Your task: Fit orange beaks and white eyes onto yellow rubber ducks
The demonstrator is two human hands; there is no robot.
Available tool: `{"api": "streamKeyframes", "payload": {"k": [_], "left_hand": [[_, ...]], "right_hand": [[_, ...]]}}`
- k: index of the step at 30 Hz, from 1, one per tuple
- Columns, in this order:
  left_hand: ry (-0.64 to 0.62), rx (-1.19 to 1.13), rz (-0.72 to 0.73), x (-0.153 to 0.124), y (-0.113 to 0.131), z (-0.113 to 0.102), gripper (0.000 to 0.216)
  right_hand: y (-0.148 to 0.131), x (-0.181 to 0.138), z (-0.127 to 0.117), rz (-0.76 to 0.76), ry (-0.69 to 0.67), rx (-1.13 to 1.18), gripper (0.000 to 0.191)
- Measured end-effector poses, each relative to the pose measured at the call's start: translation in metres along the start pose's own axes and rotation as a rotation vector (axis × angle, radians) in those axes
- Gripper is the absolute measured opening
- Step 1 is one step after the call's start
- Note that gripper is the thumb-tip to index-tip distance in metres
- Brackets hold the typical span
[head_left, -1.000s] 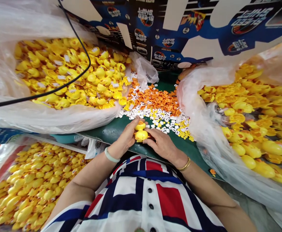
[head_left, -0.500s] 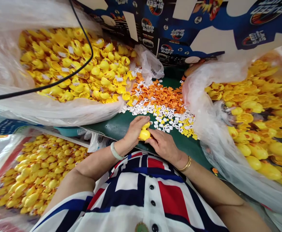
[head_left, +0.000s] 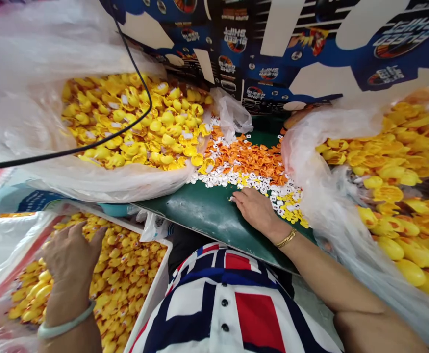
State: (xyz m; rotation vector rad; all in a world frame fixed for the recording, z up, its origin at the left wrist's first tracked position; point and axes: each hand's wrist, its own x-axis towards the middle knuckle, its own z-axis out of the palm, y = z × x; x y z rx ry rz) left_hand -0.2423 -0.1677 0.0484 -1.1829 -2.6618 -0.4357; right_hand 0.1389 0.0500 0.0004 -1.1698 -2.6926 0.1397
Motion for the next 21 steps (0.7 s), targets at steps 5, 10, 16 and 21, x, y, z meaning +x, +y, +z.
{"api": "streamKeyframes", "payload": {"k": [5,10,16,21], "left_hand": [[-0.099,-0.404,0.263,0.005,0.074,0.028,0.016],[-0.217,-0.525,0.665,0.035,0.207,0.064,0.024],[-0.168,-0.148,0.885,0.077,0.301,0.081,0.027],[-0.303,-0.044,0.991,0.066,0.318,0.093,0.022]], "right_hand": [[-0.007,0.009,0.009,0.041,-0.002,-0.108,0.027],[-0.010,-0.003,0.016,-0.210,0.052,-0.099,0.014],[-0.004,-0.008,0.027,-0.368,0.177,0.019,0.018],[0.008,-0.002,0.029,-0.272,0.243,0.173,0.020]]}}
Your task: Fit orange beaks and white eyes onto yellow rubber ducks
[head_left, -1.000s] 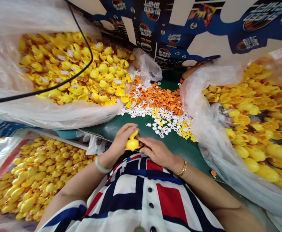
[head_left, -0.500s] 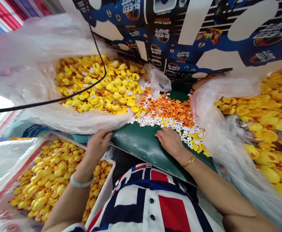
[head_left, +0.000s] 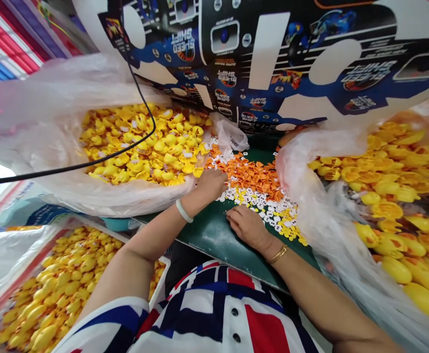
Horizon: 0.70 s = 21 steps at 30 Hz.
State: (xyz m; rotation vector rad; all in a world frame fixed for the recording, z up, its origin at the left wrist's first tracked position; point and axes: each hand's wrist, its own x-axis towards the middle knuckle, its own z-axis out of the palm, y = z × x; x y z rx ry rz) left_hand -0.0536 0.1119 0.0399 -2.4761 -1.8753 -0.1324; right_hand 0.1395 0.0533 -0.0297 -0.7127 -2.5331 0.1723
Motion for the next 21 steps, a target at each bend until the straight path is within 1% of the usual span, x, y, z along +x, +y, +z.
{"api": "streamKeyframes", "payload": {"k": [3,5,8,9,10,12,14,15,17,19,21], "left_hand": [[-0.020,0.008,-0.034,-0.004,0.006,0.013,0.021],[-0.011,-0.010,-0.039,-0.006,0.006,0.019,0.019],[0.028,-0.047,-0.040,-0.012,0.007,0.020,0.019],[0.060,-0.101,-0.040,-0.016,0.008,0.020,0.020],[0.096,-0.200,-0.041,-0.022,0.010,0.020,0.021],[0.152,-0.536,-0.058,-0.034,0.016,0.022,0.022],[0.143,-0.916,-0.103,-0.047,0.024,0.025,0.022],[0.114,-1.045,-0.127,-0.053,0.028,0.026,0.023],[0.069,-1.194,-0.166,-0.064,0.037,0.029,0.023],[0.033,-1.316,-0.207,-0.072,0.044,0.029,0.021],[-0.009,-1.516,-0.278,-0.077,0.050,0.029,0.026]], "right_hand": [[0.005,0.001,0.001,0.060,0.059,0.103,0.024],[0.007,0.002,0.000,0.144,0.135,0.205,0.024],[0.011,0.005,-0.008,0.286,0.234,0.362,0.019],[0.012,0.006,-0.012,0.312,0.252,0.402,0.018],[0.012,0.007,-0.016,0.323,0.259,0.437,0.018],[0.013,0.008,-0.025,0.334,0.283,0.498,0.019],[0.013,0.007,-0.032,0.353,0.316,0.549,0.020],[0.013,0.007,-0.034,0.358,0.329,0.568,0.019],[0.011,0.006,-0.037,0.335,0.328,0.585,0.017],[0.009,0.006,-0.038,0.276,0.283,0.569,0.016],[0.006,0.006,-0.037,0.250,0.244,0.545,0.017]]}}
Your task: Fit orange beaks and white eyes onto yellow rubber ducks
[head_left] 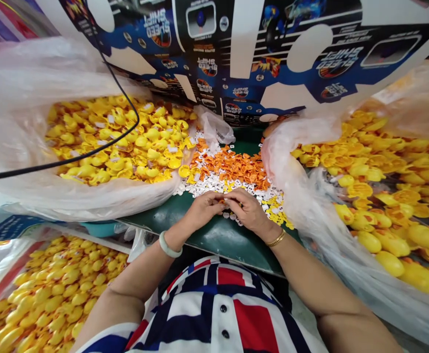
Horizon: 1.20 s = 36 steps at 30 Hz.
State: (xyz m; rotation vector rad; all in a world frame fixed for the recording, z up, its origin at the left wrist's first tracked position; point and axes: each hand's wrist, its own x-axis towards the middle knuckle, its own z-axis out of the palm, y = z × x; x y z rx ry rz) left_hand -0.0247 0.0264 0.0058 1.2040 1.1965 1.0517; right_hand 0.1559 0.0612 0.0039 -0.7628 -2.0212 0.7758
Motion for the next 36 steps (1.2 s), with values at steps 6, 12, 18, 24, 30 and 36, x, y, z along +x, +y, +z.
{"api": "streamKeyframes", "payload": {"k": [6,12,18,24,30,36], "left_hand": [[0.072,-0.443,-0.139,-0.014,-0.009,0.004,0.040],[0.170,-0.425,-0.124,-0.021,-0.023,-0.002,0.037],[0.210,-0.337,-0.094,-0.024,-0.022,-0.006,0.038],[0.197,-0.299,-0.094,-0.030,-0.020,-0.005,0.033],[0.206,-0.256,-0.049,-0.037,-0.019,-0.005,0.032],[0.280,-0.022,0.095,-0.044,-0.022,-0.003,0.023]], "right_hand": [[-0.002,-0.004,0.012,0.234,0.016,0.154,0.014],[-0.003,-0.009,0.021,0.371,-0.086,0.404,0.017],[-0.008,-0.009,0.020,0.355,-0.145,0.398,0.020],[-0.010,-0.009,0.023,0.401,-0.180,0.399,0.018],[-0.012,-0.010,0.025,0.399,-0.140,0.381,0.015],[-0.011,-0.013,0.031,0.403,-0.101,0.378,0.015]]}}
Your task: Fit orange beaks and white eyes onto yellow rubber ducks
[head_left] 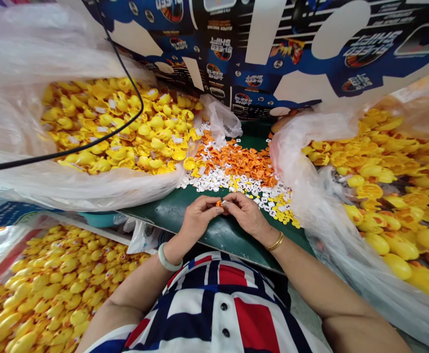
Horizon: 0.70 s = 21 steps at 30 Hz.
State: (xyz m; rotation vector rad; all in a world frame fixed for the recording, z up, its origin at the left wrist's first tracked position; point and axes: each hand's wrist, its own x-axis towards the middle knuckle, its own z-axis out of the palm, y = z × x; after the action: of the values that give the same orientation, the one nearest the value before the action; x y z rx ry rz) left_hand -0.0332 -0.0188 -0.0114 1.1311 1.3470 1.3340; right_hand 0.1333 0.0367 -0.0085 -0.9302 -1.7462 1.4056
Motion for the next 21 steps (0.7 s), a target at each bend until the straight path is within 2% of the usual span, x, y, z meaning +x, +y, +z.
{"api": "streamKeyframes", "payload": {"k": [3,5,9,12,14,16,18,19,21], "left_hand": [[0.040,0.157,0.121,-0.002,0.000,0.000,0.019],[0.016,0.029,0.024,0.000,0.000,0.002,0.019],[-0.018,-0.420,-0.240,0.008,0.000,0.010,0.027],[0.045,-0.568,-0.272,0.008,0.001,0.020,0.030],[0.045,-0.583,-0.283,0.006,0.000,0.023,0.032],[-0.008,-0.479,-0.270,0.007,0.001,0.019,0.033],[0.006,-0.190,-0.154,0.016,0.004,0.003,0.035],[0.068,0.013,-0.058,0.024,0.006,-0.008,0.035],[0.292,0.451,0.153,0.046,0.012,-0.033,0.040]], "right_hand": [[0.002,-0.001,0.001,-0.023,0.026,-0.059,0.013],[0.003,0.000,0.000,-0.040,0.037,-0.071,0.015],[0.004,0.001,-0.001,-0.131,0.084,-0.123,0.024],[0.005,0.000,0.000,-0.206,0.087,-0.175,0.037],[0.004,0.000,-0.001,-0.283,0.105,-0.278,0.037],[0.003,0.000,-0.003,-0.370,0.117,-0.397,0.030],[0.002,0.001,-0.008,-0.414,0.117,-0.452,0.028],[0.002,0.002,-0.010,-0.415,0.121,-0.456,0.028],[0.003,0.004,-0.014,-0.391,0.145,-0.448,0.030]]}}
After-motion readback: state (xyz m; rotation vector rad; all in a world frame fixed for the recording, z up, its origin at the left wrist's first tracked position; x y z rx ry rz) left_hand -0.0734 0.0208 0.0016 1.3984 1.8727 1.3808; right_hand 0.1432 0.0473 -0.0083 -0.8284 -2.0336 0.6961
